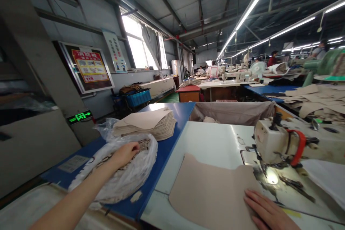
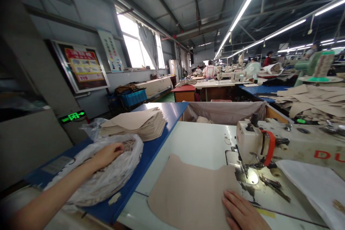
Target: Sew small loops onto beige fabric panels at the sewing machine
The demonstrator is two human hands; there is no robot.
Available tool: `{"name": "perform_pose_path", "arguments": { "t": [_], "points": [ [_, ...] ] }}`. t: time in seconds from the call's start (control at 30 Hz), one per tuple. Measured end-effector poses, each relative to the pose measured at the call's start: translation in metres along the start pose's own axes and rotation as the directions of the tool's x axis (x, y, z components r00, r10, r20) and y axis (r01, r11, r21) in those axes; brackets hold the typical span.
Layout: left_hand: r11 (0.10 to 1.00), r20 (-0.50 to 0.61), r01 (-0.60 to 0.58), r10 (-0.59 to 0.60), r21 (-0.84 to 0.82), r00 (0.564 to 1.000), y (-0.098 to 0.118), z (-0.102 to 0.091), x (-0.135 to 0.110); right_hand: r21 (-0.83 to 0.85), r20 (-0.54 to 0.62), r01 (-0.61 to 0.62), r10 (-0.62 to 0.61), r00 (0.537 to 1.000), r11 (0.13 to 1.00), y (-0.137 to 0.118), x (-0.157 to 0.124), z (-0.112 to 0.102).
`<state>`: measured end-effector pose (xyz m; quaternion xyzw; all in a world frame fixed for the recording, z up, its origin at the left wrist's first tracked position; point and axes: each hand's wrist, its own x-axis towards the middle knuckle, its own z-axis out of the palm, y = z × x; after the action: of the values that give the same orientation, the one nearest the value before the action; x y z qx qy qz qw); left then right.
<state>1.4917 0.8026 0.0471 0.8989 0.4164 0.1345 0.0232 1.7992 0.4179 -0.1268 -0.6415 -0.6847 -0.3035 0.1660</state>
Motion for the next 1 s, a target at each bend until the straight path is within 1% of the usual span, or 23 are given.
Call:
{"name": "perform_pose_path", "arguments": {
  "t": [0.07, 0.17, 0.23, 0.3, 0.37, 0.4, 0.43, 0.47, 0.5, 0.53, 0.57, 0.6, 0.63, 0.67, 0.7, 0.77, 0.8, 0.83, 0.87, 0.9, 0.93, 0.97, 1.0],
  "points": [
    [0.999, -0.043, 0.030, -0.029, 0.011, 0.999, 0.001, -0.004, -0.001, 0.013, -0.009, -0.009, 0.009, 1.000, 1.000, 0.000, -0.001, 0.001],
    [0.996, -0.129, 0.086, -0.083, 0.022, 0.988, 0.007, -0.020, -0.006, 0.071, -0.016, -0.042, 0.043, 0.999, 0.997, 0.000, -0.003, 0.003],
    [0.995, -0.168, 0.098, -0.093, 0.019, 0.981, 0.016, -0.033, -0.012, 0.114, -0.009, -0.075, 0.077, 0.997, 0.991, 0.000, -0.005, 0.005],
    [0.997, -0.189, 0.075, -0.071, 0.014, 0.980, 0.034, -0.039, -0.021, 0.161, 0.025, -0.117, 0.115, 0.993, 0.980, -0.001, -0.006, 0.006],
    [1.000, -0.202, -0.015, 0.016, 0.007, 0.979, 0.060, -0.031, -0.032, 0.230, 0.096, -0.196, 0.178, 0.979, 0.953, -0.003, -0.006, 0.005],
    [0.995, -0.206, -0.099, 0.096, -0.001, 0.974, 0.076, -0.020, -0.039, 0.275, 0.141, -0.252, 0.220, 0.965, 0.928, -0.004, -0.005, 0.003],
    [0.976, -0.215, -0.219, 0.213, -0.006, 0.953, 0.093, -0.006, -0.046, 0.326, 0.187, -0.312, 0.263, 0.947, 0.892, -0.006, -0.004, 0.000],
    [0.934, -0.221, -0.356, 0.346, -0.009, 0.912, 0.112, 0.012, -0.053, 0.380, 0.228, -0.371, 0.304, 0.925, 0.847, -0.008, -0.003, -0.003],
    [0.863, -0.230, -0.505, 0.490, -0.006, 0.841, 0.131, 0.031, -0.061, 0.440, 0.260, -0.421, 0.337, 0.905, 0.793, -0.010, 0.000, -0.007],
    [0.762, -0.233, -0.647, 0.631, 0.011, 0.740, 0.151, 0.051, -0.068, 0.506, 0.278, -0.461, 0.368, 0.887, 0.729, -0.012, 0.003, -0.012],
    [0.650, -0.252, -0.759, 0.741, 0.034, 0.623, 0.172, 0.069, -0.076, 0.573, 0.284, -0.503, 0.419, 0.862, 0.647, -0.014, 0.006, -0.017],
    [0.543, -0.277, -0.838, 0.815, 0.056, 0.509, 0.192, 0.086, -0.082, 0.637, 0.281, -0.550, 0.503, 0.818, 0.540, -0.016, 0.010, -0.022],
    [0.453, -0.297, -0.889, 0.860, 0.069, 0.415, 0.211, 0.099, -0.087, 0.700, 0.295, -0.582, 0.574, 0.764, 0.414, -0.017, 0.014, -0.027],
    [0.385, -0.323, -0.920, 0.882, 0.075, 0.343, 0.229, 0.108, -0.091, 0.759, 0.329, -0.593, 0.628, 0.706, 0.269, -0.018, 0.017, -0.032],
    [0.331, -0.347, -0.940, 0.893, 0.077, 0.286, 0.245, 0.115, -0.093, 0.806, 0.388, -0.583, 0.655, 0.649, 0.100, -0.019, 0.020, -0.038],
    [0.248, -0.409, -0.965, 0.891, 0.079, 0.196, 0.270, 0.120, -0.096, 0.831, 0.516, -0.514, 0.643, 0.566, -0.214, -0.018, 0.021, -0.049],
    [0.216, -0.437, -0.973, 0.885, 0.079, 0.161, 0.279, 0.120, -0.096, 0.817, 0.564, -0.472, 0.630, 0.534, -0.331, -0.017, 0.021, -0.055],
    [0.192, -0.462, -0.978, 0.877, 0.079, 0.135, 0.286, 0.120, -0.096, 0.801, 0.595, -0.433, 0.627, 0.502, -0.413, -0.015, 0.019, -0.060],
    [0.171, -0.482, -0.983, 0.868, 0.069, 0.117, 0.291, 0.120, -0.095, 0.790, 0.612, -0.401, 0.636, 0.470, -0.464, -0.013, 0.017, -0.064],
    [0.158, -0.497, -0.987, 0.860, 0.045, 0.115, 0.295, 0.121, -0.095, 0.784, 0.620, -0.375, 0.650, 0.439, -0.495, -0.011, 0.014, -0.067],
    [0.164, -0.506, -0.986, 0.850, -0.005, 0.144, 0.299, 0.123, -0.095, 0.784, 0.620, -0.352, 0.666, 0.415, -0.511, -0.009, 0.011, -0.068],
    [0.183, -0.498, -0.979, 0.844, -0.084, 0.201, 0.304, 0.124, -0.095, 0.790, 0.612, -0.332, 0.681, 0.402, -0.515, -0.008, 0.009, -0.068],
    [0.216, -0.469, -0.958, 0.837, -0.191, 0.282, 0.308, 0.126, -0.095, 0.802, 0.597, -0.318, 0.696, 0.398, -0.506, -0.008, 0.006, -0.067]
  ]
}}
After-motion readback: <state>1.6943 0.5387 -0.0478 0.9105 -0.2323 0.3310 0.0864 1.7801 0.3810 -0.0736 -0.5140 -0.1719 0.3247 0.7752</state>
